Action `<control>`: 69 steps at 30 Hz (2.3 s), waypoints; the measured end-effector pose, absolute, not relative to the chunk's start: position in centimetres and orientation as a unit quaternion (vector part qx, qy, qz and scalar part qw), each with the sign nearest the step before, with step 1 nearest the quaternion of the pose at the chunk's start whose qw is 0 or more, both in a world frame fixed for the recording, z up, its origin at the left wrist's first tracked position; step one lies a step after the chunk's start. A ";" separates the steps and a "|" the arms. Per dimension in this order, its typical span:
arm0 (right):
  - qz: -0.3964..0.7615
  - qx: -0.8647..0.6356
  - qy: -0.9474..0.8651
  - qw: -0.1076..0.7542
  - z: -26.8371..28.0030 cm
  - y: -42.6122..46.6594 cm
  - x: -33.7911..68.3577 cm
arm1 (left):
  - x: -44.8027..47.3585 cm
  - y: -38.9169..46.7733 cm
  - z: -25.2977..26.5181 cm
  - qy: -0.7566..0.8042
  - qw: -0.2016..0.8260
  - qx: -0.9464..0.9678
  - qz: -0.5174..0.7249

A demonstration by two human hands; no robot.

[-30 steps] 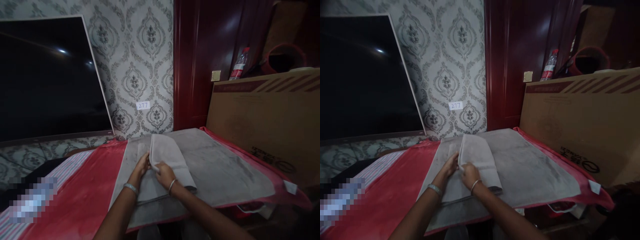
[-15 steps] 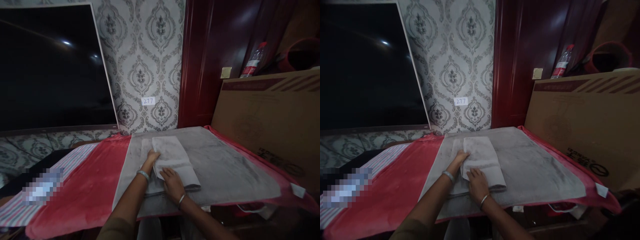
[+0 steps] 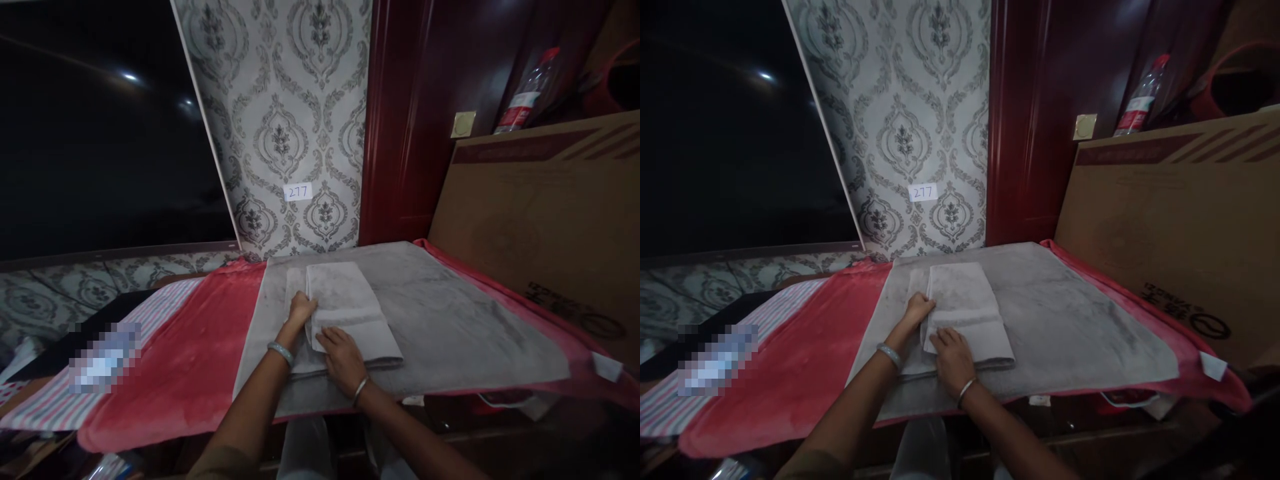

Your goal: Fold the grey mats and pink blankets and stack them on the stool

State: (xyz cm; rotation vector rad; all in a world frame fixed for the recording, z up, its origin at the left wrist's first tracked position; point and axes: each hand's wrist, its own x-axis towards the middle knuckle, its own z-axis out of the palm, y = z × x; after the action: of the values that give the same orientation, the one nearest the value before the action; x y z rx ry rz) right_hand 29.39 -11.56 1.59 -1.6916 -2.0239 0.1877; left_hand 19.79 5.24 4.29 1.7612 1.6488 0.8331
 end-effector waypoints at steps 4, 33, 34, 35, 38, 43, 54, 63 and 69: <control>0.064 -0.613 -0.746 0.253 1.8 -11.7 29.6 | 20.1 5.0 4.8 0.622 0.283 0.675 0.279; -0.008 -0.610 -0.740 0.284 0.3 -12.6 30.6 | 18.5 3.7 5.1 0.624 0.342 0.593 0.377; 0.000 -0.617 -0.738 0.273 0.4 -12.9 30.9 | 18.4 3.9 4.9 0.622 0.348 0.587 0.383; 0.007 -0.623 -0.737 0.263 0.5 -13.0 31.3 | 18.3 4.0 4.7 0.619 0.356 0.581 0.391; 0.014 -0.634 -0.734 0.243 0.8 -13.4 32.4 | 18.4 4.3 4.3 0.602 0.403 0.561 0.401; 0.016 -0.640 -0.737 0.218 1.3 -13.5 34.0 | 19.2 4.8 4.7 0.555 0.526 0.534 0.361; 0.014 -0.659 -0.729 0.187 2.0 -13.6 34.7 | 19.1 5.3 8.2 0.454 0.529 0.565 0.441; 0.048 -0.623 -0.759 0.183 2.0 -13.3 34.7 | 16.4 4.9 5.4 0.523 0.511 0.566 0.380; 0.031 -0.668 -0.729 0.144 1.9 -11.8 36.8 | 16.7 4.6 5.0 0.525 0.494 0.582 0.378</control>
State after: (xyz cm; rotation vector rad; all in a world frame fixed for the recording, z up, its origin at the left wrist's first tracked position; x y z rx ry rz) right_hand 36.78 -11.79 1.85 -1.9271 -2.1024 0.0889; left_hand 16.71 4.59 5.00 1.4110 1.2720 0.9157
